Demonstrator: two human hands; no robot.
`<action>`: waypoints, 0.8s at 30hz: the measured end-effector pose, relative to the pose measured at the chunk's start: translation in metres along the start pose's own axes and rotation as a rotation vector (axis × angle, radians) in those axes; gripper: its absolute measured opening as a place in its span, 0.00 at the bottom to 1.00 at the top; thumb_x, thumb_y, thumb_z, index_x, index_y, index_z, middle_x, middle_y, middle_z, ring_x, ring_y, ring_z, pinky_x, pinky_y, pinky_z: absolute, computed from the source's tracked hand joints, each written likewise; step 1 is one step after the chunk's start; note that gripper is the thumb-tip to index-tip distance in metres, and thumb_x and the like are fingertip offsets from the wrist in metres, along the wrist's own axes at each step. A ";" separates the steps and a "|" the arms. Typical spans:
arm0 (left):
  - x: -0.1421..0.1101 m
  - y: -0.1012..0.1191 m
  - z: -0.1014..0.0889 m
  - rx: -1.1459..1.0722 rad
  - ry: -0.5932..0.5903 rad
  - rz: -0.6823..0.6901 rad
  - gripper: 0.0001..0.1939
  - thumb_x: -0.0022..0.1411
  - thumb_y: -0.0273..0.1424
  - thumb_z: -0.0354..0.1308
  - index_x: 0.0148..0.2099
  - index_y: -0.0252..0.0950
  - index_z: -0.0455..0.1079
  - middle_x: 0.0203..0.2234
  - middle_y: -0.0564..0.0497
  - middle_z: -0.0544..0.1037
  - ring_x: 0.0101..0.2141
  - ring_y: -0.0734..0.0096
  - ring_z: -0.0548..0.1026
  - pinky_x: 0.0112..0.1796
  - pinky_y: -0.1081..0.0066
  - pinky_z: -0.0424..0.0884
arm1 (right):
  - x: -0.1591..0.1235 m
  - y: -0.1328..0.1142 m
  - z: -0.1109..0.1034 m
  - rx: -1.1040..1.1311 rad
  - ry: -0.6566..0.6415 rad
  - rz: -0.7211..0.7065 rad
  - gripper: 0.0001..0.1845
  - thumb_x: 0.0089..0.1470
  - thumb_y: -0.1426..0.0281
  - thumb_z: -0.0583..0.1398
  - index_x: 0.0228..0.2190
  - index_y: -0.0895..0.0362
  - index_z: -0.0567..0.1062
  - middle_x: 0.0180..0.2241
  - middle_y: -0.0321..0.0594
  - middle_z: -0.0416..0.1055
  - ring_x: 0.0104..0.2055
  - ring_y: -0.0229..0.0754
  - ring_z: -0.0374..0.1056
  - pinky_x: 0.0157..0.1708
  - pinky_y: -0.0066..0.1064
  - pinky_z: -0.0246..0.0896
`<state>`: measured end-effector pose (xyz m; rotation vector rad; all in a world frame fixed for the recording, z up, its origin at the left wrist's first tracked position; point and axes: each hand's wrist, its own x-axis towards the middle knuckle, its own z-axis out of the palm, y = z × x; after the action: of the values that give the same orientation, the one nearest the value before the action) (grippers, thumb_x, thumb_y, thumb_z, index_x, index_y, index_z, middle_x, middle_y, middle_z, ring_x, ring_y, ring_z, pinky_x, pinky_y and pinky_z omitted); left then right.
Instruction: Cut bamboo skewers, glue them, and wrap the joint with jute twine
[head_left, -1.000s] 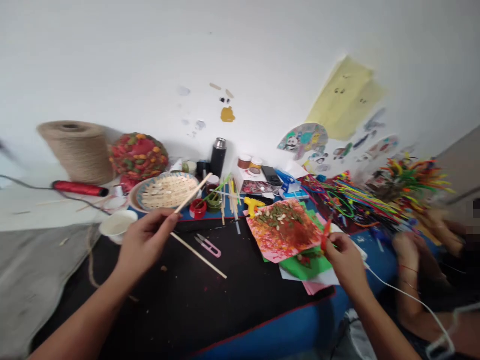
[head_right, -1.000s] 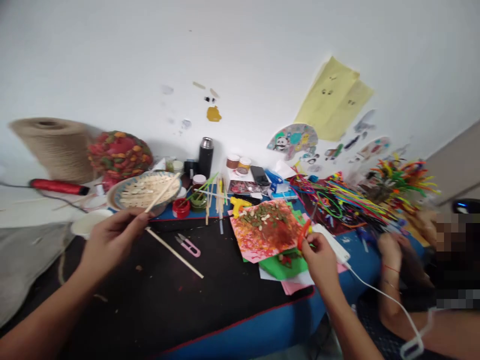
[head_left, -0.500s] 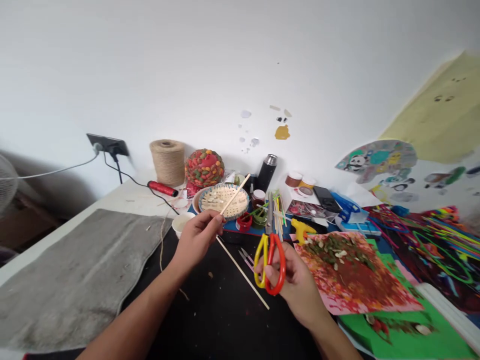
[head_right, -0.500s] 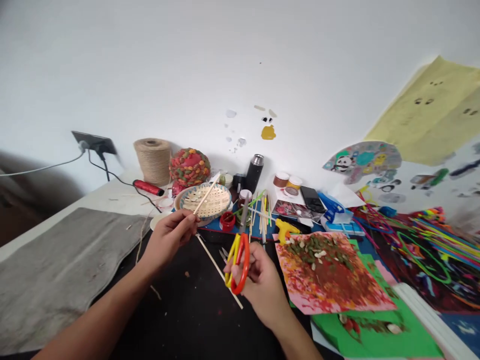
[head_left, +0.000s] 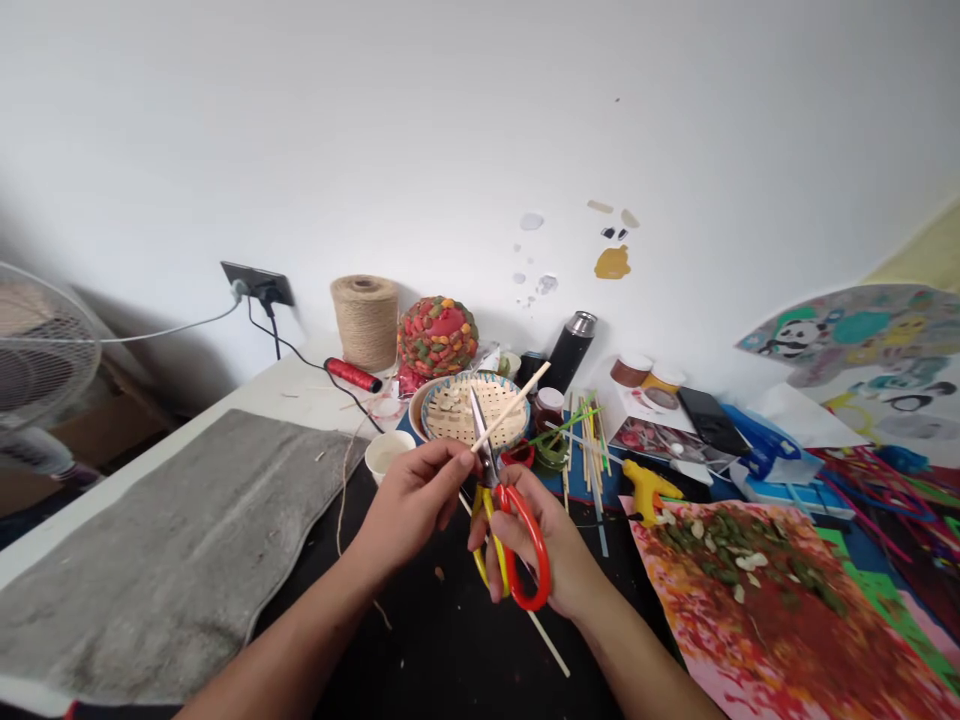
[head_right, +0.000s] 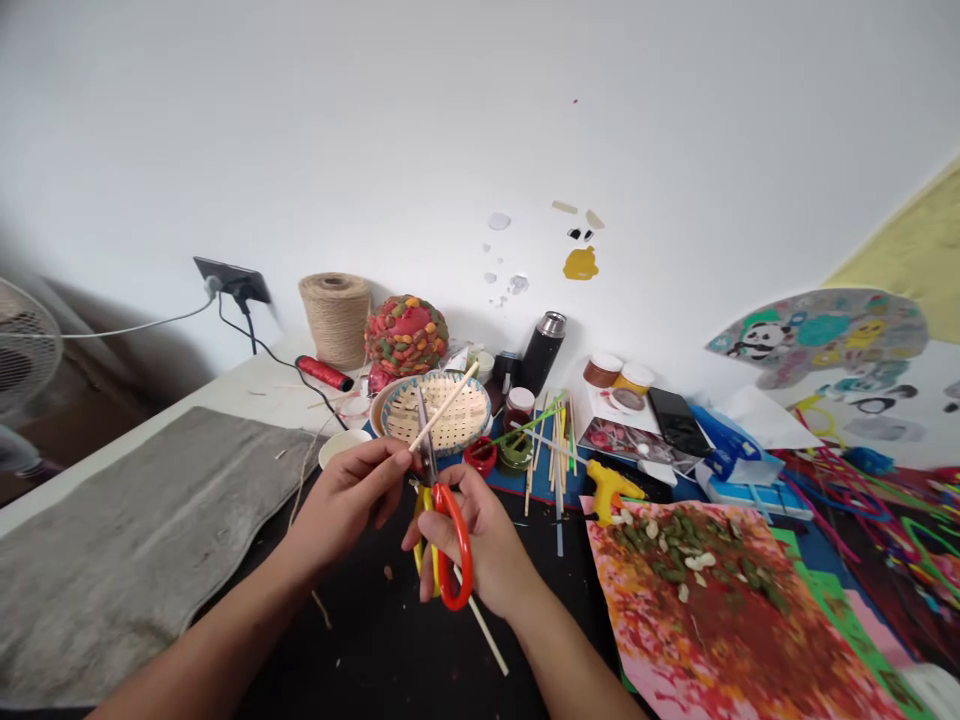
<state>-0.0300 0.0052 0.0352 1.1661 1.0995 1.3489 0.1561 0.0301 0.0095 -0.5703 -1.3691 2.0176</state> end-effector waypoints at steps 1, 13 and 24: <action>0.001 0.000 0.000 0.022 0.008 0.001 0.25 0.65 0.54 0.62 0.36 0.35 0.74 0.13 0.60 0.63 0.14 0.80 0.57 0.19 0.76 0.50 | 0.004 0.002 0.000 0.005 0.011 -0.011 0.28 0.59 0.52 0.70 0.43 0.50 0.60 0.32 0.34 0.80 0.15 0.35 0.71 0.14 0.22 0.61; 0.001 -0.001 0.004 0.179 0.154 0.140 0.22 0.66 0.51 0.61 0.35 0.36 0.74 0.21 0.54 0.73 0.17 0.78 0.60 0.19 0.74 0.55 | -0.014 0.008 -0.006 -0.049 0.065 -0.049 0.40 0.52 0.43 0.72 0.55 0.50 0.64 0.26 0.27 0.72 0.13 0.29 0.60 0.12 0.20 0.51; 0.011 -0.006 -0.008 0.251 0.301 0.207 0.17 0.67 0.46 0.60 0.37 0.35 0.76 0.20 0.57 0.68 0.22 0.75 0.62 0.24 0.73 0.58 | -0.019 0.005 -0.002 -0.096 -0.030 -0.062 0.40 0.61 0.39 0.62 0.59 0.55 0.67 0.32 0.42 0.80 0.18 0.33 0.67 0.19 0.24 0.57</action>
<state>-0.0380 0.0165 0.0293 1.3154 1.4267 1.6197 0.1694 0.0162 0.0043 -0.5349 -1.4895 1.9270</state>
